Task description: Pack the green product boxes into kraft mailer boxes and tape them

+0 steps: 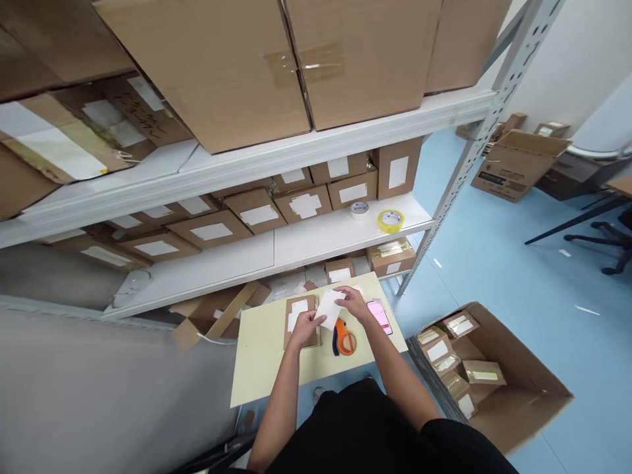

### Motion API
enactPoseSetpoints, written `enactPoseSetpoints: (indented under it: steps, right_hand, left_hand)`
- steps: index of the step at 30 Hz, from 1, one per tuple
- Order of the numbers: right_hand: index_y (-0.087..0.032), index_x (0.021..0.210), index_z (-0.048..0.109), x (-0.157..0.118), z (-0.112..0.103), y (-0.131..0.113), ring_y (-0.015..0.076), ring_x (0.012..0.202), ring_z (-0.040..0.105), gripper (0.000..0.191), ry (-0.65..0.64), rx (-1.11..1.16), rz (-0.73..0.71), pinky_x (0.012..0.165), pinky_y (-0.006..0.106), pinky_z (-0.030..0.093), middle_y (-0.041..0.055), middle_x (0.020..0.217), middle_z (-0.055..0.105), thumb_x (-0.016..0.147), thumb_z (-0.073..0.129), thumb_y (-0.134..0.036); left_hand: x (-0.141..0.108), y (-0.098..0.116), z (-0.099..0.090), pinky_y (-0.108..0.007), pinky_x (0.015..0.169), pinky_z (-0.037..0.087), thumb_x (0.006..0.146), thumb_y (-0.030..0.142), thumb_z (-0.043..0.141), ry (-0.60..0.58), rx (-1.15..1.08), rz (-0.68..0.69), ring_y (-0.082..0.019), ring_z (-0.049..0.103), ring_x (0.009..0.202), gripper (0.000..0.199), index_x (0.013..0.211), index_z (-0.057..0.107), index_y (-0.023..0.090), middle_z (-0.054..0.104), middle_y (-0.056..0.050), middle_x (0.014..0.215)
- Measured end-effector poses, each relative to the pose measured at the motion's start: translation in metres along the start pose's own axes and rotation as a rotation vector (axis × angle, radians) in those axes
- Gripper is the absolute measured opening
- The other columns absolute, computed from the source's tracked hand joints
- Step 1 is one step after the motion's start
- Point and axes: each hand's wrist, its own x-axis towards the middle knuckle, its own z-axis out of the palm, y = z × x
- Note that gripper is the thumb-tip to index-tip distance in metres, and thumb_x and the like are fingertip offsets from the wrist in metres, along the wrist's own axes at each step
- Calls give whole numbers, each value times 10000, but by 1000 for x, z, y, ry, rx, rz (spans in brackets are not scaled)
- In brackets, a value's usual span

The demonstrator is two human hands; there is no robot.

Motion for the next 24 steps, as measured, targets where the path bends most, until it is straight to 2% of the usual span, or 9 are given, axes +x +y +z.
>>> enactPoseSetpoints:
  steps: [4,7,10,14,18,20,22,23,24]
  right_hand:
    - [-224,1094,738,-11,30,-1,194,799,676,377,14,-41,23,771,351,534,47,949,760,772,770,-418]
    - [-219,961,767,-28,41,-2,195,806,674,281,-127,-82,22,806,359,534,36,900,751,777,783,-431]
    - [-224,926,775,-45,48,-6,217,857,687,265,-200,-44,25,844,364,536,36,884,754,773,806,-438]
    - [-223,907,768,-55,54,-16,213,849,674,284,-185,-18,11,843,363,533,40,882,752,794,794,-482]
    - [-224,849,742,-57,56,-23,184,785,636,280,-167,-2,-28,809,342,517,14,804,711,826,765,-502]
    - [-230,827,717,-59,56,-25,181,779,630,272,-149,25,-41,808,338,515,6,796,693,828,761,-499]
    - [-236,819,694,-60,56,-28,182,782,629,272,-141,36,-50,810,338,515,3,798,679,829,755,-501]
    - [-238,827,689,-61,56,-30,183,784,629,272,-143,32,-56,809,336,514,1,799,674,835,748,-503]
    - [-240,839,689,-62,56,-32,182,786,628,270,-153,21,-65,806,333,511,1,803,670,843,741,-504]
  left_hand:
    - [-22,-5,11,-332,761,571,777,649,743,381,-191,-23,-260,739,954,603,1137,775,167,799,-113,1071]
    - [-29,1,21,-329,780,577,847,658,659,558,-262,-24,-268,738,1031,660,1270,720,155,767,-152,1196]
    - [-35,12,27,-313,786,572,855,617,670,631,-333,-24,-270,731,1066,634,1271,718,141,747,-156,1254]
    - [-43,26,36,-272,741,550,774,564,785,699,-487,-10,-241,736,1011,580,1171,760,142,758,-141,1225]
    - [-47,34,41,-255,713,538,703,521,868,701,-591,-9,-216,739,939,569,1109,771,136,779,-134,1127]
    - [-47,36,39,-266,729,549,669,461,906,753,-561,-44,-216,736,947,590,1152,755,159,772,-131,1132]
    - [-49,39,35,-284,777,562,646,405,927,869,-439,-35,-218,724,996,623,1199,734,193,756,-125,1167]
    - [-50,41,32,-293,798,565,648,399,926,889,-359,-4,-218,718,1011,609,1192,735,202,755,-121,1166]
    - [-52,43,30,-301,815,568,659,407,917,842,-282,37,-222,714,1017,572,1167,746,204,758,-119,1152]
